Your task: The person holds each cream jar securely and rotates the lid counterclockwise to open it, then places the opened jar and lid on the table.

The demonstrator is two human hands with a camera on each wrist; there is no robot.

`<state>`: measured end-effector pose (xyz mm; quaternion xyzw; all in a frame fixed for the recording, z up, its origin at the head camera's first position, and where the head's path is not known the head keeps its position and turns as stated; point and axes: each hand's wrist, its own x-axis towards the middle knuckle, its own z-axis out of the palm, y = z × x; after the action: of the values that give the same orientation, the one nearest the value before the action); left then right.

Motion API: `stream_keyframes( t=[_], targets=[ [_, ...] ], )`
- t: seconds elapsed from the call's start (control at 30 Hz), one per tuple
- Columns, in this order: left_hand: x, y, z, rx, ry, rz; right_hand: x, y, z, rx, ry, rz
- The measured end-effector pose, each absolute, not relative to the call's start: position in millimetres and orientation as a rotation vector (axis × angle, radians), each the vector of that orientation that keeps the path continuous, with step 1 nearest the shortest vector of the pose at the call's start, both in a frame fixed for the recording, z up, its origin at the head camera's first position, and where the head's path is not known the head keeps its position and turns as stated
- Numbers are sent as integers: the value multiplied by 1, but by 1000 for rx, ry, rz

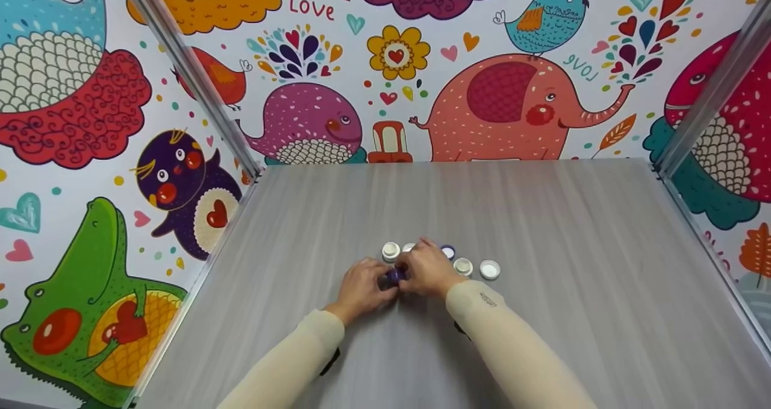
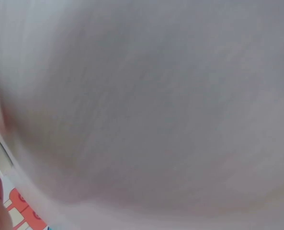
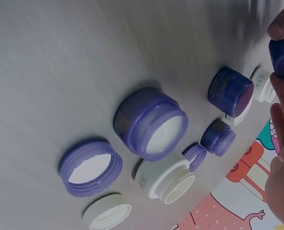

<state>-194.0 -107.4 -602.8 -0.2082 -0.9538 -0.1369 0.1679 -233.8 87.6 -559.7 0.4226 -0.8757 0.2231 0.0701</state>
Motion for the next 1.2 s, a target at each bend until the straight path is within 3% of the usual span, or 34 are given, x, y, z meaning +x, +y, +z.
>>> stream_keyframes(
  t=[0.43,1.2],
  targets=[
    [-193,-109,-605,-586,-2665,-346,-229,83,-557,1116,-2740,648],
    [-190,-112,-601,-596,-2674,-347,-229,82,-558,1207,-2663,740]
  ],
)
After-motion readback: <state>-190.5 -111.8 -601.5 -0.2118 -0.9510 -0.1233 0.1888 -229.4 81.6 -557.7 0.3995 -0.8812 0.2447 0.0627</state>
